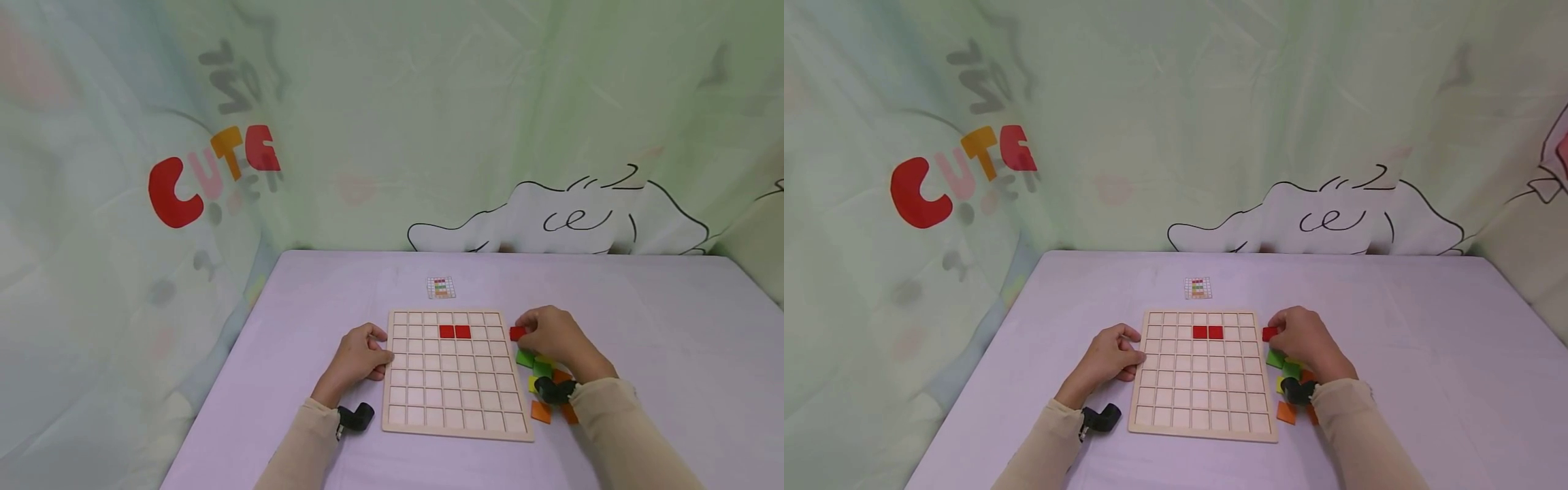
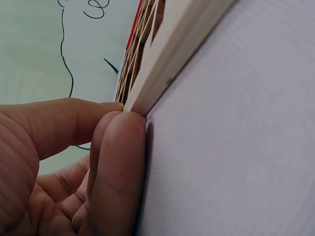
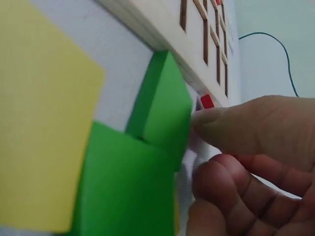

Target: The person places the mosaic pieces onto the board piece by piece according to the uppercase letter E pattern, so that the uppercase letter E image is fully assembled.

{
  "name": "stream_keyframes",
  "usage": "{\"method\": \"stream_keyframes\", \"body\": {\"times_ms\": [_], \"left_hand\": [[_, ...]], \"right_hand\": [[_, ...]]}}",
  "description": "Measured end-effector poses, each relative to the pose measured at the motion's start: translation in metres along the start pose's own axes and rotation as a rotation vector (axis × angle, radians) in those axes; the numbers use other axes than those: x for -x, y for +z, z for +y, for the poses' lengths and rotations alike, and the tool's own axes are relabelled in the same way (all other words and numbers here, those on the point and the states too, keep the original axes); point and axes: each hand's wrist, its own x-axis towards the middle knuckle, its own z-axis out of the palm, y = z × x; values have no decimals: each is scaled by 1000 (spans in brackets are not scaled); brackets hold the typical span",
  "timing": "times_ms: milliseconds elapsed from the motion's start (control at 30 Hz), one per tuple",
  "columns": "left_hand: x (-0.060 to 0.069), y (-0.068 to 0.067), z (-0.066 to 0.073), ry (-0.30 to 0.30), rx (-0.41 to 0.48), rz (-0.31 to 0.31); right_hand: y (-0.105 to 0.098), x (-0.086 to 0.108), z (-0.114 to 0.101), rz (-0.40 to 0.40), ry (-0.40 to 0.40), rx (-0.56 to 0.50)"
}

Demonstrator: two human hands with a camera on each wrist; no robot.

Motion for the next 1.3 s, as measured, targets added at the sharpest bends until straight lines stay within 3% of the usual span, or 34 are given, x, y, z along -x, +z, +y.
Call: {"method": "stream_keyframes", "body": {"times_ms": [200, 467, 767, 1300], "left_hand": [[0, 0, 0, -1, -3, 2], [0, 0, -1, -3, -3, -3], [-1, -1, -1, -1, 2, -11], [0, -1, 0, -12, 30, -4]], "right_hand": [[4, 3, -12, 38, -3, -35], [23, -3, -39, 57, -106, -39], [40, -16, -61, 28, -166, -43], [54, -27, -87, -29, -185, -35]]}}
